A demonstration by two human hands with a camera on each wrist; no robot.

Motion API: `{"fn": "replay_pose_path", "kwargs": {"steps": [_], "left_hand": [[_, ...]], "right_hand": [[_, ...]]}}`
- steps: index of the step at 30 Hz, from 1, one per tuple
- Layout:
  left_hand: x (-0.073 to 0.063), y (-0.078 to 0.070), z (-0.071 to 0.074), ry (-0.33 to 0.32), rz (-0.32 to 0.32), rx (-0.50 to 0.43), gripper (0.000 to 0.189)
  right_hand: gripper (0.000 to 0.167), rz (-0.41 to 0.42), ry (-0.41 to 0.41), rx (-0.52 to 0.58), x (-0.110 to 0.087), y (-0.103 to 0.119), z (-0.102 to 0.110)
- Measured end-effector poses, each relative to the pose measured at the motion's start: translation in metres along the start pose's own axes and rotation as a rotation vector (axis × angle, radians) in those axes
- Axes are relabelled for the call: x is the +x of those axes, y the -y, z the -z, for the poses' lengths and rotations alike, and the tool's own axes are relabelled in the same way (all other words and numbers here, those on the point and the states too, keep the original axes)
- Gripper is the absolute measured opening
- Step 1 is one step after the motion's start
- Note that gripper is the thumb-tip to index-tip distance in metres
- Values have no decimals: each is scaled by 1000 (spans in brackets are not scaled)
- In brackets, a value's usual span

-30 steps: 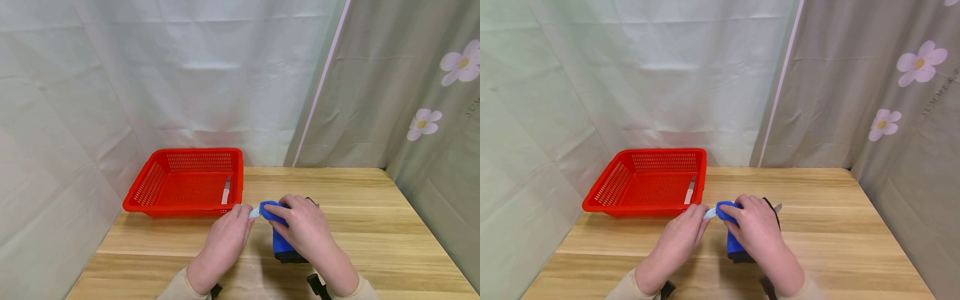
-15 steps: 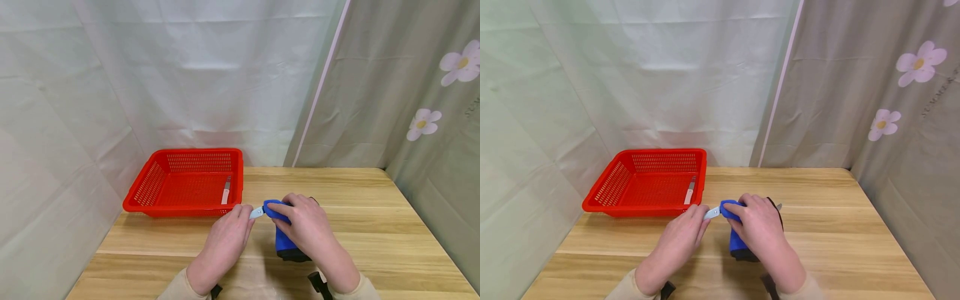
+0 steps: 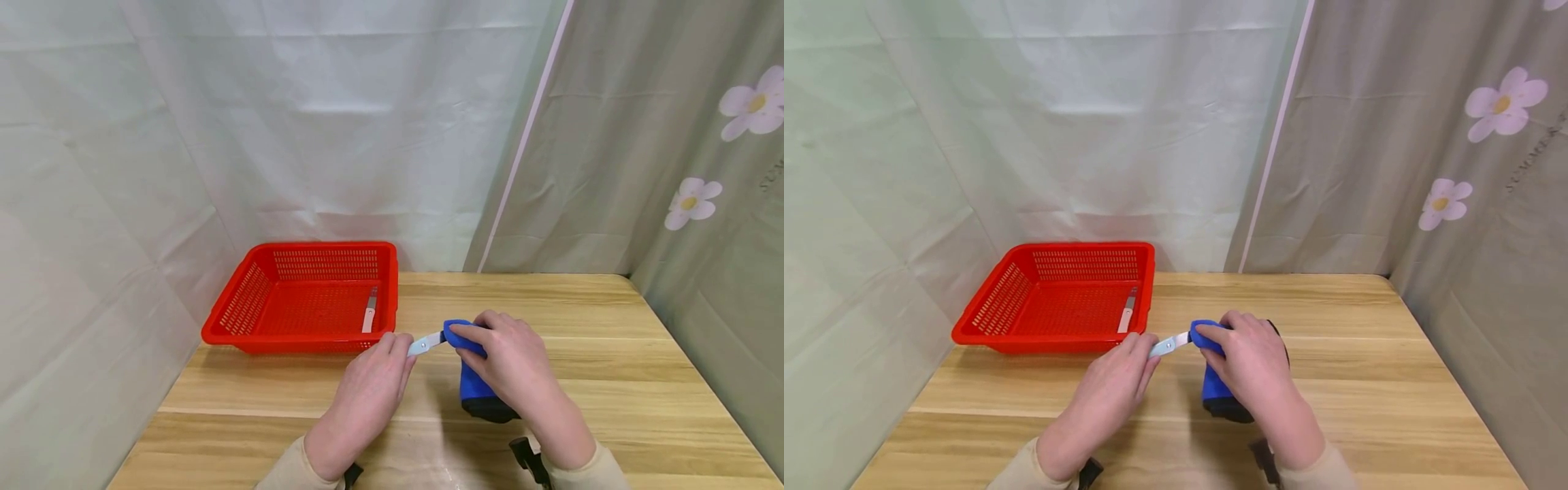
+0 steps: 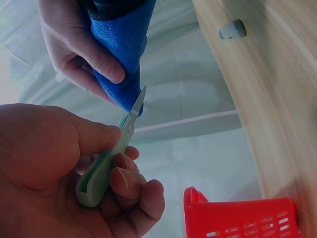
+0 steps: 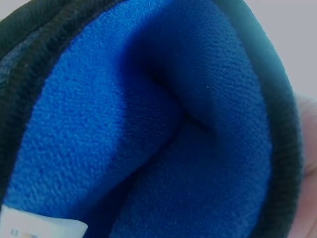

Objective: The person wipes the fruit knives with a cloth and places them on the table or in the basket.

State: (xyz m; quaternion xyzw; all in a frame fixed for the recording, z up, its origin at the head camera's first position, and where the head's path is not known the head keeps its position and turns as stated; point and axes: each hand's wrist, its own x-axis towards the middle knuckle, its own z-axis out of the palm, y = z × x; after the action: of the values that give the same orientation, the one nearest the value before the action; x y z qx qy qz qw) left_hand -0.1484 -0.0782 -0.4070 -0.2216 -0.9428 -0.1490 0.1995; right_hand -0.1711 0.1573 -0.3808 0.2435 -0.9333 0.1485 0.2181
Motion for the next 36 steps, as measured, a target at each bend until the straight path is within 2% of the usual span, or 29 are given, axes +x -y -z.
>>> {"fn": "replay_pose_path", "kwargs": {"steps": [6,10,15,22,29,36], "left_hand": [[0,1,-1,-17,-7,4,22],[0,1,0,-7,2,0,23],[1,0,1,8,14,-4,25],[0,1,2,-7,10,10,26],[0,3,3,22,26,5,29],[1,5,3,37,45,-6,31]], "right_hand": [[40,-11,-7,-3,0,-6,1],[39,-29,-6,-12,-1,-9,2],[39,-56,11,-12,-2,-12,4],[37,-95,37,-7,-4,-15,8],[36,-130,70,-12,-6,-19,12],[37,-146,61,-13,-5,-19,15]]}}
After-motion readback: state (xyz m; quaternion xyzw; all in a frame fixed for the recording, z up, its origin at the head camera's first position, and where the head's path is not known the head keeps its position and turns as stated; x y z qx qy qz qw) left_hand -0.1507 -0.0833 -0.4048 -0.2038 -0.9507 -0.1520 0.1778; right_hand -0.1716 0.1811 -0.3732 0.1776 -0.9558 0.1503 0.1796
